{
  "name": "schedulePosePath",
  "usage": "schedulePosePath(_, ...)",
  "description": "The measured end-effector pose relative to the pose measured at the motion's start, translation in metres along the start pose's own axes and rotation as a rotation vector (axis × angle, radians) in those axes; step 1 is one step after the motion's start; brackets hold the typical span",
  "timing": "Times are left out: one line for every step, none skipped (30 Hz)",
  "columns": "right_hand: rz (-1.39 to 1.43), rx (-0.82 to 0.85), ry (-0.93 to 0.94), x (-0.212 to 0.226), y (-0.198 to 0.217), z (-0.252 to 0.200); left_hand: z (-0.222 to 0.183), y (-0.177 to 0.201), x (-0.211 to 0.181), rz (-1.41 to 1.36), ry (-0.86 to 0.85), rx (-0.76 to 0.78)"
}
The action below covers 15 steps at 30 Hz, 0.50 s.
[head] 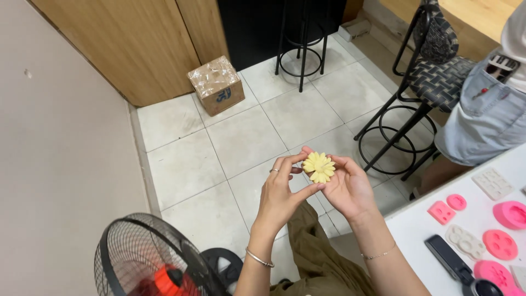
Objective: The person is inspecting and arranging various small decorative candles in a studio.
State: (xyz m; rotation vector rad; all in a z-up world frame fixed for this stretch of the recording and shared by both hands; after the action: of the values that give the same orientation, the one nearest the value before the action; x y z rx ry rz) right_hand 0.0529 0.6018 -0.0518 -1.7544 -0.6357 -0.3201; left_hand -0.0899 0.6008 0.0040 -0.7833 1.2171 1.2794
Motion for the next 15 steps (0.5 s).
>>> schedulePosePath(0.004, 0.003, 0.003, 0.004, -0.001, 0.019, 0.018, 0.002, 0.007, 0.004, -0.003, 0.002)
schedulePosePath(0.0, 0.019, -0.008, 0.01, -0.001, 0.038, 0.037, 0.003, 0.016, -0.024, -0.002, -0.008)
schedulePosePath(-0.004, 0.035, -0.019, 0.016, 0.0, 0.057, 0.056, 0.003, 0.024, -0.052, 0.0, -0.019)
schedulePosePath(-0.004, 0.032, -0.013, 0.026, -0.001, 0.077, 0.078, 0.002, 0.031, -0.055, -0.003, -0.013)
schedulePosePath(0.014, 0.03, -0.009, 0.037, -0.002, 0.097, 0.101, 0.0, 0.038, -0.064, -0.005, -0.003)
schedulePosePath(0.034, 0.029, -0.003, 0.05, -0.003, 0.119, 0.127, -0.003, 0.045, -0.072, -0.009, 0.009)
schedulePosePath(0.035, 0.028, 0.005, 0.065, -0.002, 0.14, 0.152, -0.009, 0.049, -0.073, -0.013, 0.016)
schedulePosePath(0.06, 0.047, 0.006, 0.079, -0.005, 0.159, 0.177, -0.013, 0.051, -0.089, -0.023, 0.027)
schedulePosePath(0.085, 0.067, 0.008, 0.093, -0.009, 0.179, 0.202, -0.016, 0.053, -0.105, -0.032, 0.038)
schedulePosePath(0.086, 0.065, 0.019, 0.108, -0.004, 0.199, 0.228, -0.02, 0.053, -0.108, -0.038, 0.047)
schedulePosePath(0.045, 0.096, 0.047, 0.125, -0.001, 0.22, 0.253, -0.024, 0.051, -0.106, -0.05, 0.056)
schedulePosePath(0.002, 0.127, 0.075, 0.143, 0.004, 0.24, 0.279, -0.03, 0.051, -0.104, -0.062, 0.063)
schedulePosePath(0.001, 0.126, 0.085, 0.16, 0.002, 0.254, 0.301, -0.039, 0.056, -0.108, -0.069, 0.07)
schedulePosePath(-0.003, 0.082, 0.082, 0.173, 0.001, 0.268, 0.322, -0.044, 0.059, -0.126, -0.079, 0.076)
schedulePosePath(-0.006, 0.039, 0.079, 0.185, 0.0, 0.281, 0.341, -0.048, 0.063, -0.145, -0.088, 0.081)
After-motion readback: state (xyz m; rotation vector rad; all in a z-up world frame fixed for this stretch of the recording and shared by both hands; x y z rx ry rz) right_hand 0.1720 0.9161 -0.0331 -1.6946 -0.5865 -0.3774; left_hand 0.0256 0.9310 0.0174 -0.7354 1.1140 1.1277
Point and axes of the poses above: each hand's wrist, its own z-axis towards the middle knuckle, its own y-axis out of the back of the hand, x = y × z, the point moved 9 cm from there along z, towards the middle knuckle, and after that the axes turned 9 degrees about -z, right-handed, at the moved point
